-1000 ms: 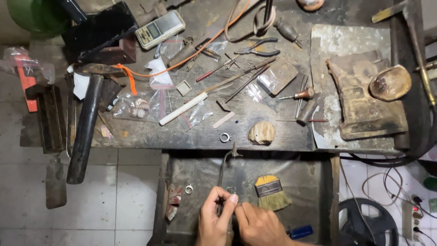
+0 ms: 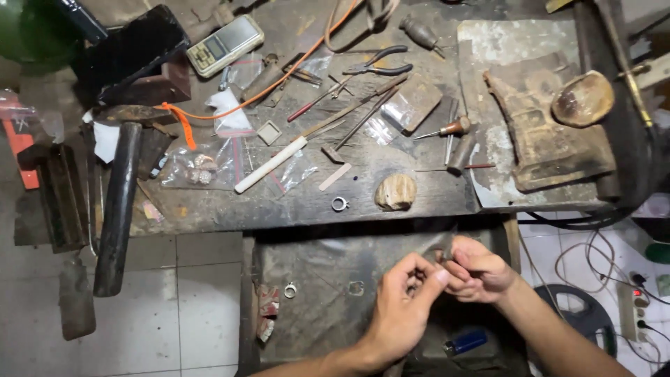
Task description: Using a jeweler's saw to cut a small piece of material on a workbench, including applying lubricant to the blade and brushing away dust.
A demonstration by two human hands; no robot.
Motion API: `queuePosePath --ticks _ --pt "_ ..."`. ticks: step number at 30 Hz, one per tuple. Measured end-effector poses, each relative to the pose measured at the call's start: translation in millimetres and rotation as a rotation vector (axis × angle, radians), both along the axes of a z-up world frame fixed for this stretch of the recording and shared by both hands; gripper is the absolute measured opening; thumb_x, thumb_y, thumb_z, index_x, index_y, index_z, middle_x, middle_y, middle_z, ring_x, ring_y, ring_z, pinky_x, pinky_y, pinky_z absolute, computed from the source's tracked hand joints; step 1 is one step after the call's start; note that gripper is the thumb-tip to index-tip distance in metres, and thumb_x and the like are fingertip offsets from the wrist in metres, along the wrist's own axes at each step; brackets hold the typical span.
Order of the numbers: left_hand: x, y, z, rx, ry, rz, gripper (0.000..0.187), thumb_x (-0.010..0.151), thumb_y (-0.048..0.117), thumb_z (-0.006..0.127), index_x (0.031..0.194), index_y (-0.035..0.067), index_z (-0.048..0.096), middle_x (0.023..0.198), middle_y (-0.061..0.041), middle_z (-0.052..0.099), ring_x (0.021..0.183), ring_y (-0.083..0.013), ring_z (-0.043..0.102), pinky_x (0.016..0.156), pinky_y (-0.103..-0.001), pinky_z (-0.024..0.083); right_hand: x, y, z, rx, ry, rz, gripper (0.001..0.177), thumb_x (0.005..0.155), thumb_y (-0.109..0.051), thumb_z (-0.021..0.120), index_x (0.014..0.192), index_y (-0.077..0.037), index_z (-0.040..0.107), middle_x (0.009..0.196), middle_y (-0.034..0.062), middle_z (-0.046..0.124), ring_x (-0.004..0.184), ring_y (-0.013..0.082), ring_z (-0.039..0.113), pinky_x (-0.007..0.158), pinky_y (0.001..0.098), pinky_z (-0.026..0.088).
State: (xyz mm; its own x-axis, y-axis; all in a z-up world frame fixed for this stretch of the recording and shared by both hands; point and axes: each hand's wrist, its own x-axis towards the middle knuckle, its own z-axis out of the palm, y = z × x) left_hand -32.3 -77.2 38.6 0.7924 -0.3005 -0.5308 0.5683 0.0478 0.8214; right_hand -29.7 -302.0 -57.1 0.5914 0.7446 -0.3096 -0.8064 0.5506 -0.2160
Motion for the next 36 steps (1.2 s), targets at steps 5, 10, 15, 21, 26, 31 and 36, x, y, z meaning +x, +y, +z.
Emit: queuePosePath --ticks 5,10,15,21,26,31,36 --pt "-17.4 -19.0 -1.9 -0.020 -0.020 -0.175 0.014 0.096 0.024 0.071 0.084 0.019 0.064 0.071 0.008 0.056 0.066 -0.0028 0.047 0.064 -0.023 0.040 -34.1 -46.3 -5.9 -0.003 0.002 0.184 0.050 0.093 -0.029 0.072 0.073 0.014 0.054 0.049 0.0180 0.041 0.031 0.0143 0.030 0.027 0.0290 0.023" --pt "-20.6 -20.8 -2.9 -0.037 0.026 -0.313 0.015 0.099 0.026 0.069 0.088 0.019 0.063 0.067 0.009 0.048 0.063 -0.0032 0.041 0.061 -0.023 0.035 -41.3 -52.6 25.0 -0.003 -0.045 0.231 0.048 0.098 -0.024 0.065 0.064 0.007 0.053 0.044 0.0032 0.032 0.034 0.0094 0.024 0.034 0.0243 0.018" --pt "-25.7 -24.5 -6.8 -0.037 0.103 -0.428 0.016 0.096 0.033 0.070 0.087 0.023 0.061 0.062 0.012 0.043 0.058 -0.0020 0.034 0.057 -0.022 0.028 -86.8 -95.3 -2.4 -0.338 0.037 0.112 0.020 0.097 -0.004 0.069 0.093 0.003 0.051 0.062 0.0210 0.048 0.046 0.0204 0.037 0.037 0.0314 0.022" --pt "-20.3 -23.8 7.0 -0.133 0.139 -0.454 0.014 0.096 0.030 0.071 0.088 0.021 0.064 0.060 0.014 0.040 0.055 0.0010 0.032 0.053 -0.020 0.025 -91.6 -107.6 20.3 -0.537 0.069 0.178 0.029 0.094 -0.010 0.078 0.088 0.005 0.054 0.060 0.0204 0.052 0.043 0.0200 0.035 0.038 0.0328 0.021" --pt "-20.9 -27.2 -0.3 -0.092 0.180 -0.481 0.014 0.096 0.034 0.071 0.088 0.024 0.064 0.063 0.014 0.044 0.059 0.0004 0.036 0.057 -0.020 0.027 -51.7 -68.8 69.0 -1.032 -0.104 0.456 0.031 0.090 -0.021 0.081 0.074 0.003 0.069 0.055 0.0156 0.055 0.049 0.0200 0.045 0.048 0.0331 0.030" --pt "-22.7 -30.5 -14.7 -0.057 0.187 -0.438 0.019 0.095 0.039 0.075 0.086 0.025 0.065 0.067 0.013 0.049 0.063 0.0009 0.038 0.059 -0.019 0.030 -35.7 -54.9 78.7 -1.302 -0.631 0.678 0.046 0.087 -0.047 0.075 0.058 -0.012 0.087 0.050 -0.0037 0.073 0.047 0.0059 0.060 0.048 0.0268 0.039" --pt "-18.1 -28.5 -12.0 -0.118 0.081 -0.235 0.013 0.095 0.031 0.073 0.090 0.022 0.067 0.069 0.010 0.050 0.067 -0.0018 0.043 0.063 -0.021 0.032 -49.2 -33.8 81.9 -1.720 -0.744 0.337 0.033 0.095 -0.023 0.071 0.065 -0.014 0.061 0.061 -0.0053 0.053 0.061 0.0077 0.048 0.057 0.0300 0.043"
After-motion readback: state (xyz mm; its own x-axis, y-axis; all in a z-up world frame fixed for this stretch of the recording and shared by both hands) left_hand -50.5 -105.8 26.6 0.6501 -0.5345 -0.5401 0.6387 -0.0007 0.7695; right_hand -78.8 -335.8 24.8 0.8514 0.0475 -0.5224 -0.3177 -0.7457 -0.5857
